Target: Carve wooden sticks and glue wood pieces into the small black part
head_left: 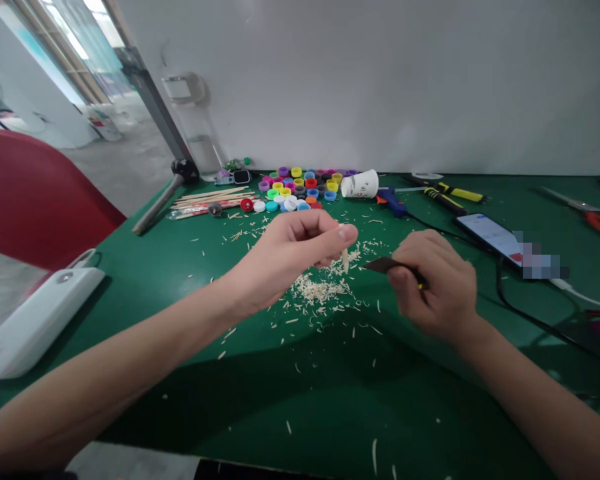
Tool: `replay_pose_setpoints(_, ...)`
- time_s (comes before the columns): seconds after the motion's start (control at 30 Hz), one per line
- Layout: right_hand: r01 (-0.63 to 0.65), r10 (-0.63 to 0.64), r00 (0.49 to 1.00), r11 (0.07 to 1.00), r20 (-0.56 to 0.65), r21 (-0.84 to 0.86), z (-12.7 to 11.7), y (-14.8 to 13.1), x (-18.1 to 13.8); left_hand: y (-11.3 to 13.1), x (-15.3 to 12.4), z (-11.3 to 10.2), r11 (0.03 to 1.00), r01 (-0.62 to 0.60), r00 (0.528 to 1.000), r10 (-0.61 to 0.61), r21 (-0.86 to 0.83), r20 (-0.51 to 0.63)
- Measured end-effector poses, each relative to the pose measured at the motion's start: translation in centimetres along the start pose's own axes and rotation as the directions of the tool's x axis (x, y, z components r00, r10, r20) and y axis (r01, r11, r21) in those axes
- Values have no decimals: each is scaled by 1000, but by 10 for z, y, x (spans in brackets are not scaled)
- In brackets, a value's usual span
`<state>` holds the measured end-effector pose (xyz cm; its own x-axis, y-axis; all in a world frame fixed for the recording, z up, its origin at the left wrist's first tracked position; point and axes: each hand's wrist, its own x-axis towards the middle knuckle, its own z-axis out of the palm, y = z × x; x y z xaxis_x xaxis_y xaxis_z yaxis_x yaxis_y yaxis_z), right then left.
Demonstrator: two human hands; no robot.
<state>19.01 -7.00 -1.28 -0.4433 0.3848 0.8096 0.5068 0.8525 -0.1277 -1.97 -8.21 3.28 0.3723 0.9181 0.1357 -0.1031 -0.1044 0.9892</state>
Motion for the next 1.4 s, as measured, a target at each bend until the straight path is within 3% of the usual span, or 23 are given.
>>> replay_pose_setpoints(0.23, -6, 9, 998, 999, 62, -50, 2, -6, 5, -2, -1, 1, 1000, 22, 999, -21, -16, 42)
replay_pose_setpoints(0.53, 0, 3, 999, 998, 53, -63, 3, -7, 6, 1, -3, 2, 1000, 20, 999, -21, 22, 38)
replay_pose_setpoints(0.93, 25, -29, 996, 999, 88, 45, 0, -8, 4, -6, -3, 3, 999, -9, 995, 14, -52, 102)
replay_pose_setpoints(1.27, 1, -38, 981, 982, 188, 189, -4, -9, 7, -7, -7, 6, 1000, -15, 990, 19, -25, 140)
replay_pose_setpoints(1.4, 105, -135, 924, 989, 358, 101, 5, -12, -1, 2, -5, 6, 995, -42, 991, 53, -90, 121)
